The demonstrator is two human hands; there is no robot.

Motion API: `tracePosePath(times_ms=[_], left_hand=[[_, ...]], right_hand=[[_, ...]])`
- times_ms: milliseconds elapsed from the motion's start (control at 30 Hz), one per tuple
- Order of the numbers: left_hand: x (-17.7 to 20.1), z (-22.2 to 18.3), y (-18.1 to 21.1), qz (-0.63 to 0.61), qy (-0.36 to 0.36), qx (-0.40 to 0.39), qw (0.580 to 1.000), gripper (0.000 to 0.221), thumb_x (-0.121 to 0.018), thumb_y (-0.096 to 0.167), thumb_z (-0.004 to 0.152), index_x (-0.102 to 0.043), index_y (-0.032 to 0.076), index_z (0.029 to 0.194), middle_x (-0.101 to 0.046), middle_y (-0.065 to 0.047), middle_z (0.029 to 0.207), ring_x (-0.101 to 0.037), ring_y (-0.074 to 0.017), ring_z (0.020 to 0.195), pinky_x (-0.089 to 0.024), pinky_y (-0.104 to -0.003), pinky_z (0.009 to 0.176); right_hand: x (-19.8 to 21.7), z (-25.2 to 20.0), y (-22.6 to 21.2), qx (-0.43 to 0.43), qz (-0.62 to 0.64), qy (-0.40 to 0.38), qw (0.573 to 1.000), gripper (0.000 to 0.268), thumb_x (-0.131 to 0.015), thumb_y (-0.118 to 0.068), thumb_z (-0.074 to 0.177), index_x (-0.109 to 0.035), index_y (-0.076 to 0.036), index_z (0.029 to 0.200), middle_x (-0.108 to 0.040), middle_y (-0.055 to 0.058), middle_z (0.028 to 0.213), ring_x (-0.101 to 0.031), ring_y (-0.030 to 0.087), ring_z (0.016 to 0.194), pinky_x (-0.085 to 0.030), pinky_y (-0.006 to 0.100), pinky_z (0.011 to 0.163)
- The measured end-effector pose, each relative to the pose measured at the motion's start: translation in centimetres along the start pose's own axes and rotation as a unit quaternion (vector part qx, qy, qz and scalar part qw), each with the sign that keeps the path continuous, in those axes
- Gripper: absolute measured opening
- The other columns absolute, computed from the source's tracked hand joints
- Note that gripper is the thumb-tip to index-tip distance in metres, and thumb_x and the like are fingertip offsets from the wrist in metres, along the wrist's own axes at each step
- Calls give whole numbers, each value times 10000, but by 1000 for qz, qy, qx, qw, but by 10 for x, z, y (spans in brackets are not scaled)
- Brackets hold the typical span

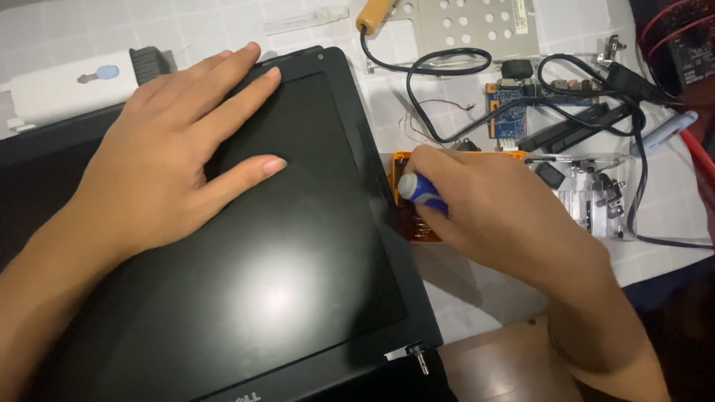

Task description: Disassembling a laptop screen by removing screws, prying the bezel, and cleaning the display panel.

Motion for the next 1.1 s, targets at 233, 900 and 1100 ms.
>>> tracePosePath(times_ms=[233,900,1100], left_hand=[[0,1,-1,-7,-24,29,999,680,-524,461,1027,-437,80,1584,-372,-167,1662,-406,-437,1454,-329,-594,1108],[94,-160,-83,4,64,194,979,508,-751,367,916,-711,13,1277,-703,-199,1211,-617,-372,1158,-462,-503,1016],[87,-178,-103,-65,127,227,963,530,-813,456,872,-710,52,1200,-632,-109,1097,-567,-296,1091,-430,-405,984]], right_hand=[[0,4,-5,11,-5,-11,1000,121,-626,-137,913,-554,-133,1010,-715,29,951,-666,325,658,-457,461,509],[85,88,-111,188,-82,9,979,173,-720,-254,900,-719,-179,1057,-781,16,903,-779,177,714,-650,295,565],[93,142,-220,145,-13,-57,988,41,-667,-259,900,-684,-222,901,-782,-60,799,-691,172,695,-481,325,695]])
Point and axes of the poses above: each hand's wrist, its own z-axis towards the middle knuckle, its own x-axis out of the back of the hand, y = z × x, the point moved 3 cm from there along z, towards the middle knuckle
